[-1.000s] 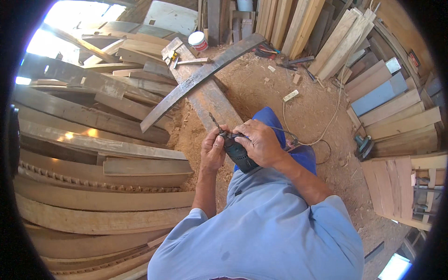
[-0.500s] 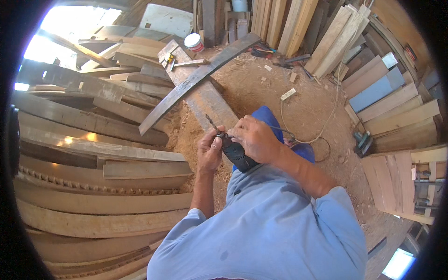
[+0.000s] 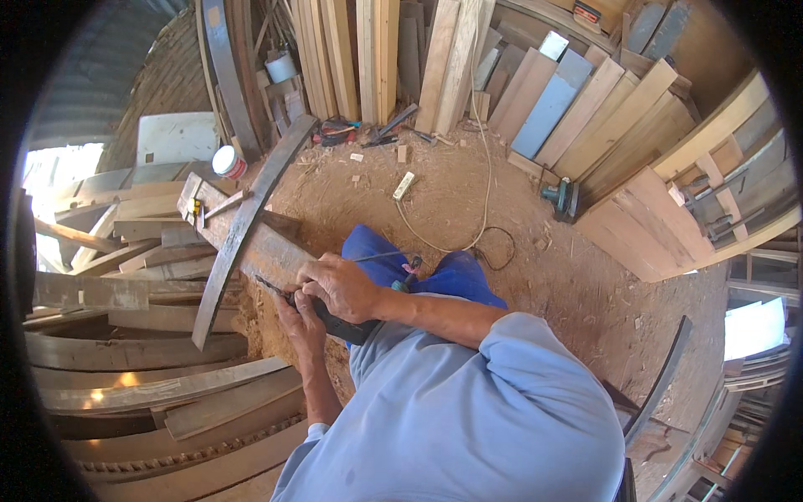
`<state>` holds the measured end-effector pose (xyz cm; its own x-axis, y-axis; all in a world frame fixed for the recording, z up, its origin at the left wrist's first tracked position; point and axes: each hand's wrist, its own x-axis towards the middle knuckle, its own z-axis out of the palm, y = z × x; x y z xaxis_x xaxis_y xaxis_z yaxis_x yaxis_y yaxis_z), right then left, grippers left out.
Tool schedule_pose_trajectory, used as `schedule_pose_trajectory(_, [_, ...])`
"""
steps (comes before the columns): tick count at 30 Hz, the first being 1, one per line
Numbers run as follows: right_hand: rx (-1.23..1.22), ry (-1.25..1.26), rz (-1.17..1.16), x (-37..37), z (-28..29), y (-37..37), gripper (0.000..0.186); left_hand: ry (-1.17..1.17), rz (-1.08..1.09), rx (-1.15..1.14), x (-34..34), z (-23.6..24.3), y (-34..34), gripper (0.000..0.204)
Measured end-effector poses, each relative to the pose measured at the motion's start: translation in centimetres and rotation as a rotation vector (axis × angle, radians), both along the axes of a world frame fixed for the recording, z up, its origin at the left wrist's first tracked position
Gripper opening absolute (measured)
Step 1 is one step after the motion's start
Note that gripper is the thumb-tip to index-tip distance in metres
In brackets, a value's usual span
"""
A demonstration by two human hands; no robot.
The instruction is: The person works on the chuck of a hand drill, using their fingers and a small tool to adjust the internal mechanism.
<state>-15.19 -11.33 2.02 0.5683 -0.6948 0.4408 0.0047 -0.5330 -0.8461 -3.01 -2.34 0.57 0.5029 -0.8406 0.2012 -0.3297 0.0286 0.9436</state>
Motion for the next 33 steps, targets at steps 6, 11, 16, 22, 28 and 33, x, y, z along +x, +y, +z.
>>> schedule_pose_trajectory(6, [0.01,-0.047,0.056,0.7,-0.8,0.2,0.011,-0.216,0.037,0.012,0.1,-0.1,-0.1,0.022])
schedule_pose_trajectory(11, [0.129,-0.106,0.053,1.5,-0.8,0.7,0.009,-0.143,0.058,0.025,0.0,-0.2,0.1,0.022])
schedule_pose_trajectory(16, [0.272,-0.039,0.015,1.3,0.0,1.1,0.01,-0.187,0.083,-0.006,-0.7,0.2,0.1,0.022])
schedule_pose_trajectory(22, [0.327,-0.001,-0.034,1.1,0.5,1.3,0.008,-0.151,0.117,0.03,-1.1,0.0,0.3,0.021])
schedule_pose_trajectory(28, [0.225,0.089,0.007,2.1,-0.1,1.1,0.019,-0.178,0.146,-0.005,-0.5,-0.7,0.5,0.016])
schedule_pose_trajectory(33, [0.171,0.02,0.032,2.2,0.5,1.1,0.023,-0.132,0.155,-0.061,0.9,-2.4,-0.2,0.013])
